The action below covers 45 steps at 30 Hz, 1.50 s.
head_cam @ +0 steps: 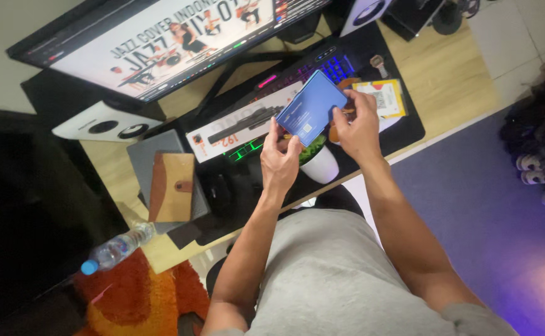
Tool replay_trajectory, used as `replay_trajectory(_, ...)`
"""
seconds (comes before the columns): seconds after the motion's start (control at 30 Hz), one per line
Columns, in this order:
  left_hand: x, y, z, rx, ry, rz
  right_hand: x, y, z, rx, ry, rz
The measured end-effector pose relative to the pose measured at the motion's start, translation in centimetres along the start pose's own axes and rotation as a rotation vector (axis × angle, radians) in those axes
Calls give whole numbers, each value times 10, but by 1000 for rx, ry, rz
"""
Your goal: The person moves a chair, sits at a desk, and wipes two product boxes with a cloth. They then place the boxes on a shelf above the desk.
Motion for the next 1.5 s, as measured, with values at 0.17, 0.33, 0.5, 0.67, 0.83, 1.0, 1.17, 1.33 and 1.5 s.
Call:
replay_trajectory(0.17,-4,16,46,179,-32,152,21,17,-47,-47,62,1)
replay_trajectory(0.33,-5,28,107,145,-65,202,46,49,-92,-36,107,45)
replay_trajectory(0.5,-4,33,173,183,-133,163,61,85,-137,-23,176,71)
replay_trajectory(0.67,-1,28,229,389,-141,237,75,120,-175,-70,225,166)
replay_trajectory(0.83,2,7,279,450,-216,347,80,156,-203,-96,260,263)
replay_trajectory(1.0,8,-17,323,538,-259,393,77,189,-223,-154,288,328)
replay_trajectory(1.17,15,-32,363,605,-318,407,70,231,-234,-156,300,402)
replay_trajectory(1.33,21,-48,395,663,-410,400,58,277,-241,-207,308,458)
replay_trajectory(1.5,31,-86,421,711,-457,453,45,316,-241,-276,313,543)
Point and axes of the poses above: each hand's wrist, its own x-axis towards the middle knuckle, its own z-axis out of the palm, y = z × x, the point moved 6 cm from there along x, towards the middle knuckle, and after that the axes turned 11 degrees about y, right-handed, at the moved point
